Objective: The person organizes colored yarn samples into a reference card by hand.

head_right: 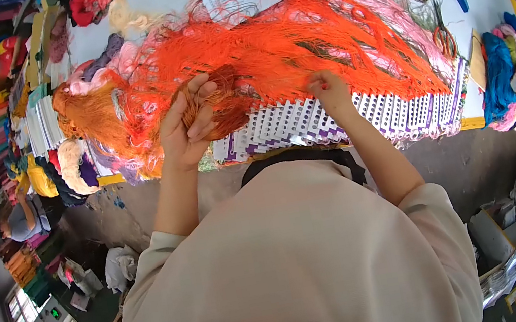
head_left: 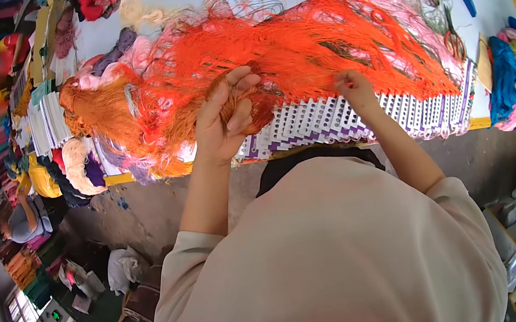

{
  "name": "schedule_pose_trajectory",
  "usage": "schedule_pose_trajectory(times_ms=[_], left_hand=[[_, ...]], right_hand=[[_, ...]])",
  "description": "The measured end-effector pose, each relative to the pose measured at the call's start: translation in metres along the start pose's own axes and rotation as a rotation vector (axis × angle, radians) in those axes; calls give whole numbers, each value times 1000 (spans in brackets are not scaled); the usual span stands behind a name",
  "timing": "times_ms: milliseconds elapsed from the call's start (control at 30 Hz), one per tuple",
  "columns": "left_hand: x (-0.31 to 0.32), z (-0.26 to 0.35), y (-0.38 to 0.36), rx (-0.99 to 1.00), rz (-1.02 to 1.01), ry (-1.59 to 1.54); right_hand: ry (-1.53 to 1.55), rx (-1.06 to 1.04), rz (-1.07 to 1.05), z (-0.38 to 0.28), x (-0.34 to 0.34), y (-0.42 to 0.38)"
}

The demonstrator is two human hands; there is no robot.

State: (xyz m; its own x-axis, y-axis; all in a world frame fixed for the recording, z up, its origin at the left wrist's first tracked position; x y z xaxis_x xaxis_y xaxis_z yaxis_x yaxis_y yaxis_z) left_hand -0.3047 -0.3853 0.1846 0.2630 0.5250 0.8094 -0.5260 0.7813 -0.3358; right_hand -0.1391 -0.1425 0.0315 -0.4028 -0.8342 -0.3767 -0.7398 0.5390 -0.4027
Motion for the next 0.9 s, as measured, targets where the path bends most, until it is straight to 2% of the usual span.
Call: schedule_pose_trajectory(times_ms=[67,167,300,367,400,467,667,900], left_hand=[[0,0,0,12,4,-9],[1,1,-1,34,-35,-38],[2,4,-4,63,-44,-61],[3,5,-6,74,-17,-55],[3,6,-7,78,-11,-56],[3,6,-8,91,7,-67],[4,7,-9,96,26,-85],[8,5,-7,96,62,-44]], right_hand=[[-47,-99,-65,-17,12,-2],[13,-49,-175,-21,28,1],[-39,-104,-141,-10,41,8],[78,39,-161,-9,45,9],[78,39,-168,-10,47,9],[218,202,-270,-28,50,5],[472,309,-545,-77,74,-2],[584,257,-705,-115,92,-13]])
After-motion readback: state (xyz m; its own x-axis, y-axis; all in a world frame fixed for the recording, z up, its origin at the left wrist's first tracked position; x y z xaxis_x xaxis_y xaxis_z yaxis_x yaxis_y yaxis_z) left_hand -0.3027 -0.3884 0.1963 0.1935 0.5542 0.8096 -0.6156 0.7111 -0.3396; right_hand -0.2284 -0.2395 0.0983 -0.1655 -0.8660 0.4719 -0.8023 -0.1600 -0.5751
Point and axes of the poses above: each hand's wrist, its own y-axis towards the middle knuckle, its own x-axis out of the palm, z = x × y, the point moved 2 cm from there along y, towards the middle knuckle, and after that the axes turned 3 degrees about -y, right-handed, at the moved point
